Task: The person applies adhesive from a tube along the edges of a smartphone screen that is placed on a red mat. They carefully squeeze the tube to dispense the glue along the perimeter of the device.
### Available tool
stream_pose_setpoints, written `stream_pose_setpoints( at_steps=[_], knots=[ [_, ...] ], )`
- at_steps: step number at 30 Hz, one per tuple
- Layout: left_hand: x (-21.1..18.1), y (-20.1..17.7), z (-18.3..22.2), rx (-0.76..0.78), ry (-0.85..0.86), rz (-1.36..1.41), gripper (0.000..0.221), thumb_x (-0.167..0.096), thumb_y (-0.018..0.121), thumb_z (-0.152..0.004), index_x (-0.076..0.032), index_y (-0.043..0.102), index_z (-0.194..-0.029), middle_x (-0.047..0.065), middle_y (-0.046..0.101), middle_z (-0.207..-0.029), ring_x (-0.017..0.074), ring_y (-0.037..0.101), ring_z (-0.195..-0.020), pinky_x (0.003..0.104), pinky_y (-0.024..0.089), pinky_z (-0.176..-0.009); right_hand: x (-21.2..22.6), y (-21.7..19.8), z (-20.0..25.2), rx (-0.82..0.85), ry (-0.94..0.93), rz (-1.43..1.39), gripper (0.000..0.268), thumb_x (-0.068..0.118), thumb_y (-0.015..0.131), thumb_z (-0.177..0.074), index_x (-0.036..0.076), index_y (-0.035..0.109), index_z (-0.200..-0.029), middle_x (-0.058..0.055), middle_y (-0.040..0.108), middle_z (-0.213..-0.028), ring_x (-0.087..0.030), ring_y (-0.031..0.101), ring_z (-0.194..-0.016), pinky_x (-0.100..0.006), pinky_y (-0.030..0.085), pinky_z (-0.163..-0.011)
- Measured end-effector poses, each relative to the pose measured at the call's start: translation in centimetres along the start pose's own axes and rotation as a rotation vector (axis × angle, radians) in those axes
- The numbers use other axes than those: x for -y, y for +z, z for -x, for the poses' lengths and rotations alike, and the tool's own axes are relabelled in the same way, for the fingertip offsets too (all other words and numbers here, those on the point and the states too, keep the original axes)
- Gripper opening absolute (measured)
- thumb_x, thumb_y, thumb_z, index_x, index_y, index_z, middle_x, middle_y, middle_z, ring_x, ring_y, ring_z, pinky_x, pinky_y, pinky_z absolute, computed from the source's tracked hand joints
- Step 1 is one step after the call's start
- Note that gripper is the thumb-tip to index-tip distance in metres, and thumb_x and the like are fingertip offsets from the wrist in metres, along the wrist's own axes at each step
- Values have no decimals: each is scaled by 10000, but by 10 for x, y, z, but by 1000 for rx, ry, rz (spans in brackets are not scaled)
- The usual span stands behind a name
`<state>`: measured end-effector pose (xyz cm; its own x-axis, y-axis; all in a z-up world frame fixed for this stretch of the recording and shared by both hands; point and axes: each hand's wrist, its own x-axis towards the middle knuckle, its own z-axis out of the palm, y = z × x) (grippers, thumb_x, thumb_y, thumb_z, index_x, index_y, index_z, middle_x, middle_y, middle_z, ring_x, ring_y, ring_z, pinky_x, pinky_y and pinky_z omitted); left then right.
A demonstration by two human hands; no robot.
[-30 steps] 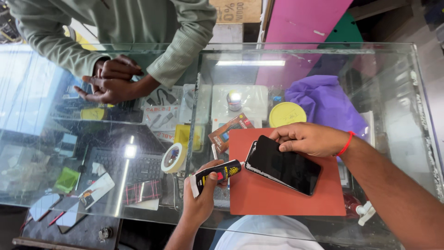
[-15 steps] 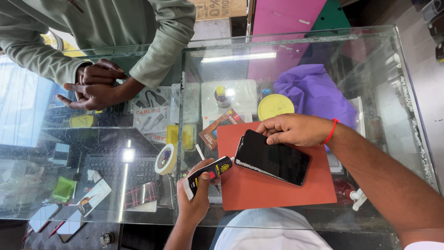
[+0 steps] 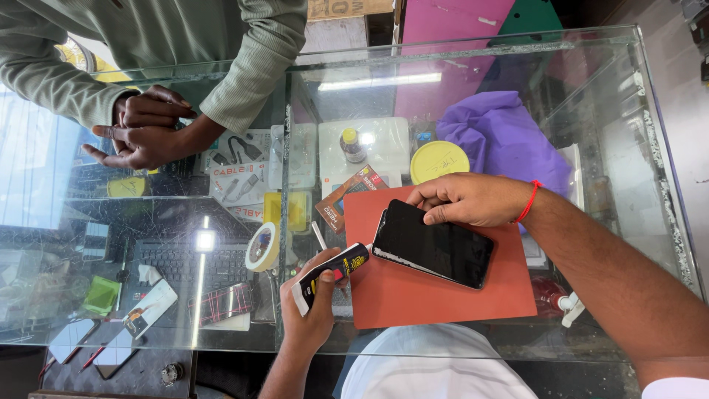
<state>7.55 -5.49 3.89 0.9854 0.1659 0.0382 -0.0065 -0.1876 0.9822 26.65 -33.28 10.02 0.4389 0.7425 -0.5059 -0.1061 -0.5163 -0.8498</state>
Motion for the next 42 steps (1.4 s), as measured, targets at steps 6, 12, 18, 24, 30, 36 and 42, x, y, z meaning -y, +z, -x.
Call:
stream_pose_setpoints(
  at_steps=[6,12,18,24,30,36,42],
  knots=[
    [2,0,2,-4,1,0,423,-302,592,-1018,38,695,-1246,100,778,-933,107,729,-809,254,577,-729,1,0,0,8,8,9,355,111,630,-932,66,675,-1281,17,705,-935,-52,626,-872,-250,527,-802],
    [4,-1,4,-12,16,-12,426,-312,601,-1019,35,704,-1244,102,777,-902,110,713,-794,253,562,-716,1,0,0,9,5,22,360,106,632,-934,63,676,-1289,11,698,-931,-55,620,-864,-249,523,-794],
    [6,-2,4,-18,7,-4,421,-309,601,-1016,32,707,-1239,95,774,-883,99,705,-794,248,561,-718,-1,0,-1,22,-11,-12,371,100,625,-932,54,666,-1298,13,706,-940,-50,625,-869,-245,529,-796],
    [4,-3,6,-34,12,-20,387,-280,603,-1005,33,728,-1197,78,766,-829,88,675,-753,241,538,-691,-9,-2,-3,24,-25,4,374,99,642,-941,52,672,-1311,9,671,-931,-56,586,-850,-246,505,-782],
    [0,-3,3,-48,21,-19,385,-277,603,-991,40,735,-1166,65,776,-834,84,679,-739,240,541,-675,-6,-3,-5,48,-72,-26,352,95,621,-932,36,664,-1276,20,705,-980,-48,626,-903,-242,524,-816],
    [1,-3,4,-31,-2,29,400,-286,607,-993,48,729,-1178,90,767,-813,95,683,-723,245,545,-670,-5,-2,-2,36,-44,4,356,104,625,-935,40,668,-1282,6,701,-974,-61,623,-888,-251,526,-799],
    [3,-5,8,-3,28,32,414,-297,610,-996,58,726,-1176,90,777,-844,108,698,-739,254,547,-679,0,-1,0,22,-8,-6,367,97,634,-929,54,674,-1291,9,701,-951,-61,619,-877,-251,524,-797]
  ],
)
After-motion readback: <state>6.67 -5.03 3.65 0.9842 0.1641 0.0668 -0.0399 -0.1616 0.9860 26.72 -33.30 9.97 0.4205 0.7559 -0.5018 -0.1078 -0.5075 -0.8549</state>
